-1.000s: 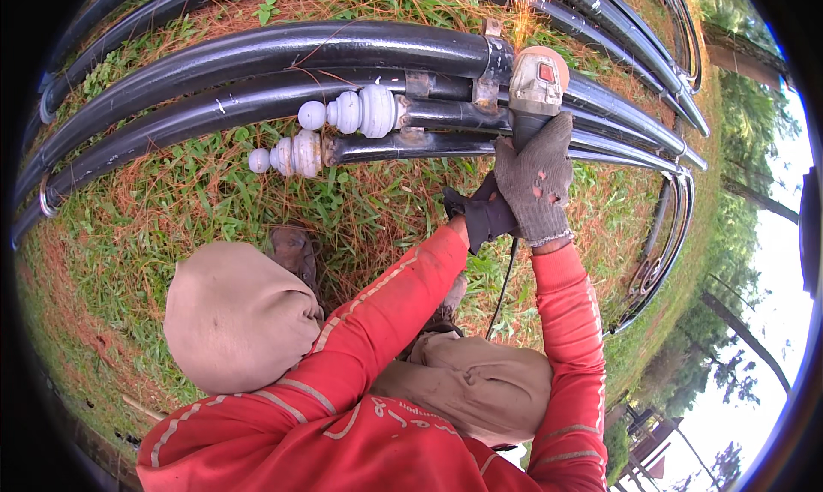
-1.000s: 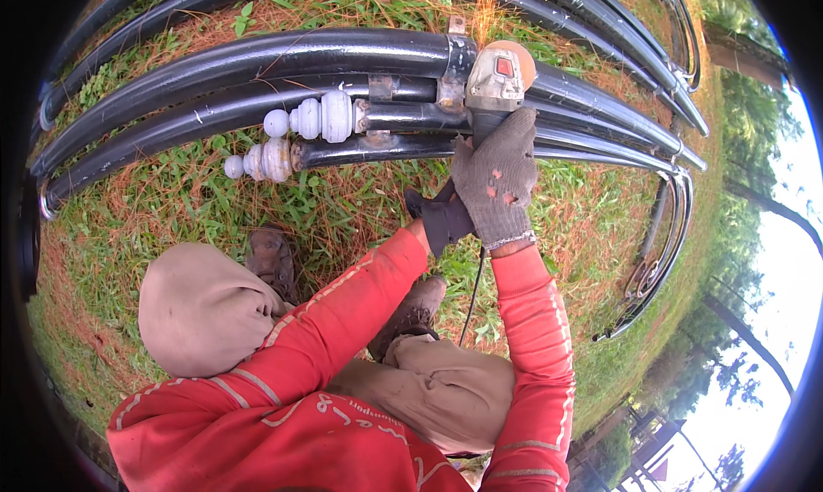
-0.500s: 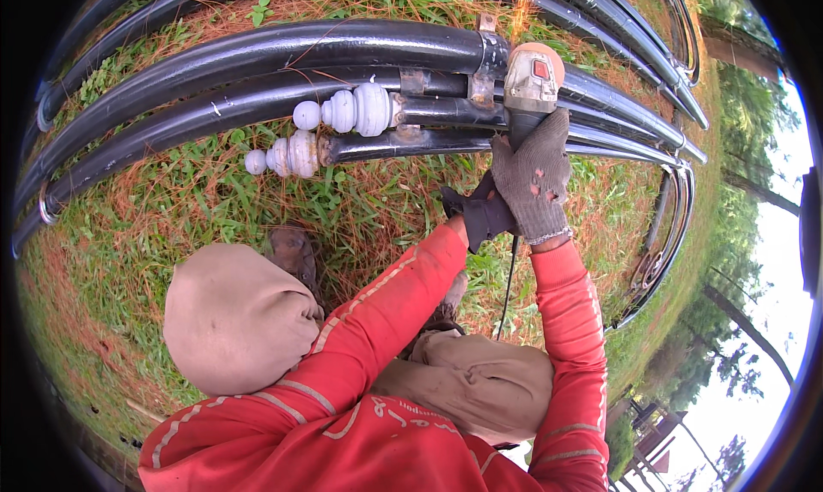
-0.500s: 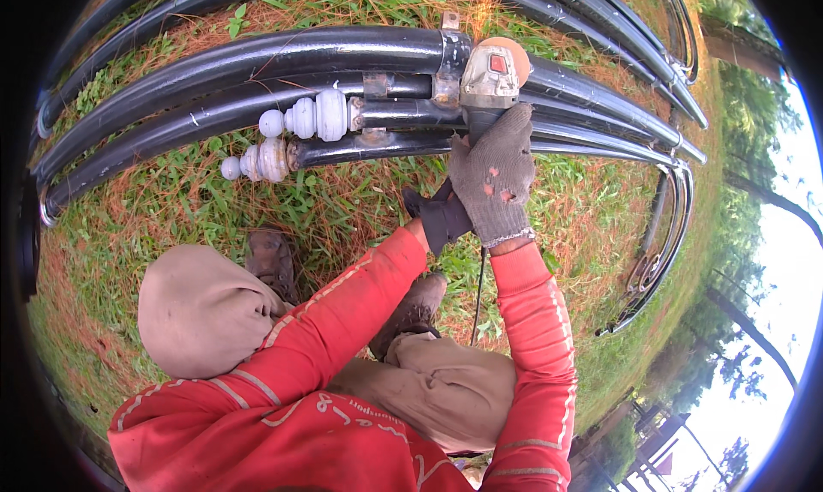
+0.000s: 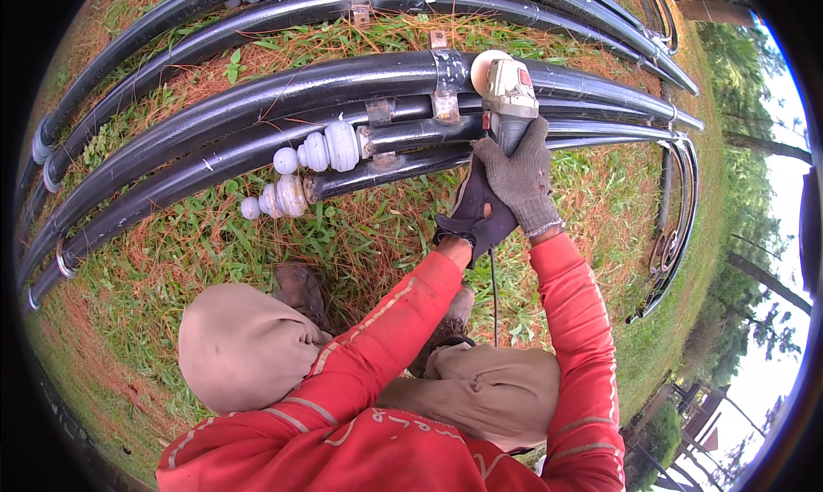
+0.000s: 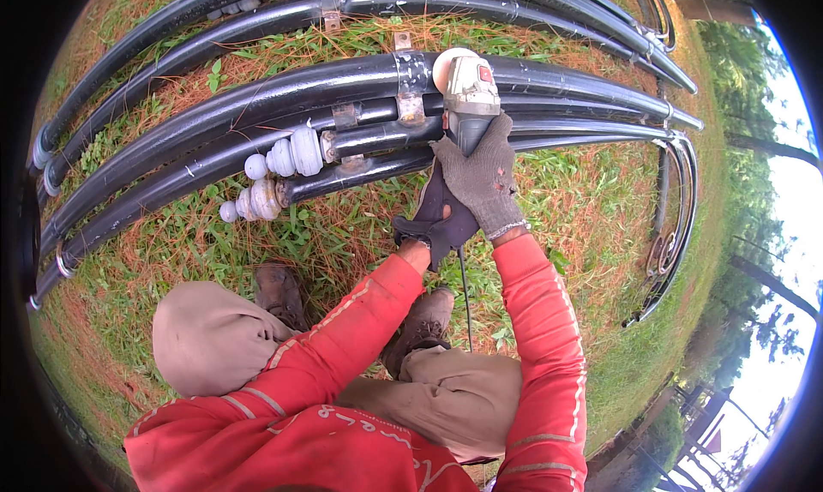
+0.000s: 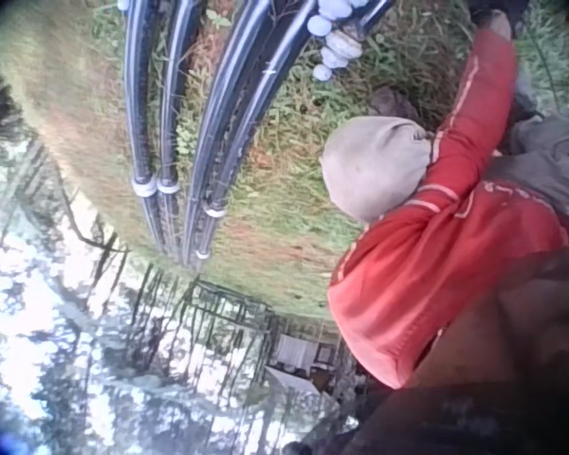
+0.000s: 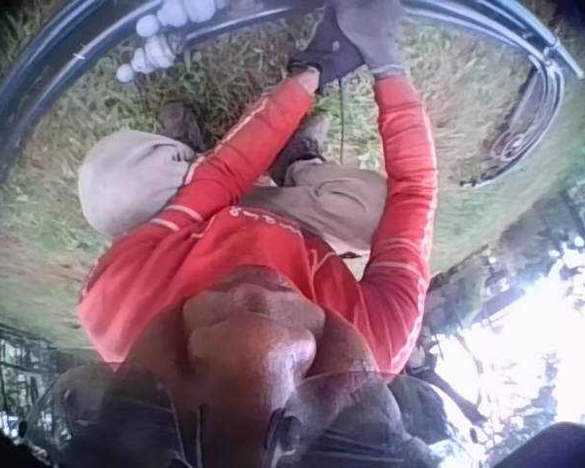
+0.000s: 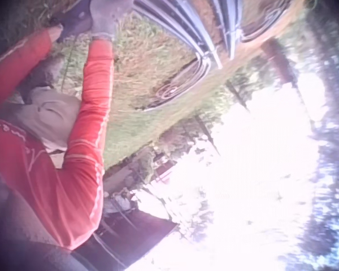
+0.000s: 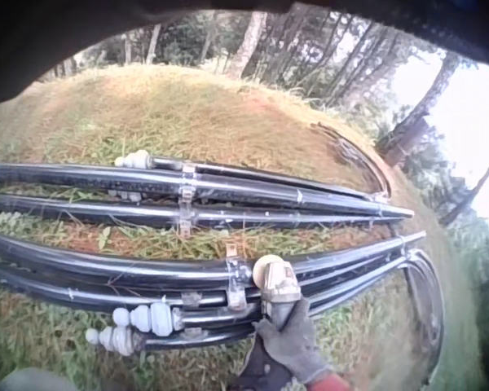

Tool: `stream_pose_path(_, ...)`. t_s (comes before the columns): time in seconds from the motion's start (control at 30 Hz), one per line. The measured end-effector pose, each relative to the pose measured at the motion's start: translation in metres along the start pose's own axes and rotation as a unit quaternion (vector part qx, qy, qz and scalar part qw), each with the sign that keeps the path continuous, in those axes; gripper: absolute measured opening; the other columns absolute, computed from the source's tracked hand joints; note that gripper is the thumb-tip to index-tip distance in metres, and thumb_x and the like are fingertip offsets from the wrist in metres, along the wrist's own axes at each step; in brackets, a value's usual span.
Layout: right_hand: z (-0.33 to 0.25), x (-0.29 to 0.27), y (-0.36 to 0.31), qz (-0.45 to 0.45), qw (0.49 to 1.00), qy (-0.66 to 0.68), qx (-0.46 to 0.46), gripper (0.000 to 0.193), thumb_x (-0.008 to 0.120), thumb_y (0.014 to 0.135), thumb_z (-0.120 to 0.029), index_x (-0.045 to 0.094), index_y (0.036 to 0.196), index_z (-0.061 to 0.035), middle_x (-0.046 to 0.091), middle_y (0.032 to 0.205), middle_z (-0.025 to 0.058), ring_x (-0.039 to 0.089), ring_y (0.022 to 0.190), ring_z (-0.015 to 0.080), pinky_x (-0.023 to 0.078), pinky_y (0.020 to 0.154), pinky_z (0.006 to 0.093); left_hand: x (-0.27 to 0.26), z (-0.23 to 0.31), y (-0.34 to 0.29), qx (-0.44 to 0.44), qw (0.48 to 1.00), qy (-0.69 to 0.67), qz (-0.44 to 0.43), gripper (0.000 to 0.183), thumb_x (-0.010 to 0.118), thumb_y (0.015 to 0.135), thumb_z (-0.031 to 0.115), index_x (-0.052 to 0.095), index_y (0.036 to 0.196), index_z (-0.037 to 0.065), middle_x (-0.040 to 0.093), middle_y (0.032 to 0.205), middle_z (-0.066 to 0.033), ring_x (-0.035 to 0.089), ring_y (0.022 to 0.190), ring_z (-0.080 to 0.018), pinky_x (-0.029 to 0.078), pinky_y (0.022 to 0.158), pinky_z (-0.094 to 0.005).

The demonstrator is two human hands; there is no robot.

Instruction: The person performs arc welding on a curved metal pipe and then uses an angle grinder to smooth several metal pipes lying on the grass.

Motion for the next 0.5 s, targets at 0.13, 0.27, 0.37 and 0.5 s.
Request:
stream_pose_path(0.13,0.004,0.002,0.0,-0.001,1.0,0.006,0.01,0.073,0.087,0.078,-0.027,0.04,0.123,0.005,0.069,0.098,0.0322,0.071,0.091,0.0512,0.057,0.075,0.0519,0.001,0.001,0.0,0.002,1.0,0.008,0.009,0.068,0.047,0.107,0.059,0.047,0.156,0.011,0.054,0.153,-0.0119,0.052,0.138,-0.0333,0.036,0.123,-0.054)
stream_pose_path(0.27,-0.004,0.004,0.002,0.001,1.0,-0.017,-0.014,0.07,0.086,0.079,-0.027,0.039,0.12,0.0057,0.068,0.097,0.0333,0.071,0.09,0.0522,0.057,0.075,0.0531,0.002,0.003,0.003,0.005,1.0,0.011,0.013,0.068,0.047,0.107,0.059,0.047,0.155,0.011,0.055,0.152,-0.0117,0.054,0.136,-0.0327,0.037,0.122,-0.0532)
stream_pose_path(0.37,-0.004,0.006,0.005,-0.006,1.0,-0.013,0.001,0.069,0.086,0.08,-0.028,0.039,0.118,0.0062,0.068,0.097,0.0343,0.071,0.091,0.0528,0.057,0.075,0.0543,0.006,0.003,0.003,0.004,1.0,0.007,0.012,0.068,0.048,0.107,0.059,0.048,0.154,0.011,0.056,0.151,-0.0115,0.055,0.135,-0.0323,0.039,0.121,-0.0526)
stream_pose_path(0.5,-0.006,0.009,0.005,-0.012,1.0,-0.002,-0.006,0.07,0.086,0.079,-0.027,0.04,0.119,0.0066,0.068,0.098,0.0344,0.07,0.093,0.0527,0.057,0.077,0.055,0.008,0.004,0.003,0.001,1.0,0.001,0.004,0.068,0.049,0.107,0.06,0.049,0.154,0.01,0.057,0.149,-0.0113,0.056,0.134,-0.0318,0.04,0.121,-0.0518)
Point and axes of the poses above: each hand's wrist, its own y-axis towards the middle knuckle, its own x-axis out of the palm, z = x × y, the point moved 9 cm from there along y, towards the middle knuckle
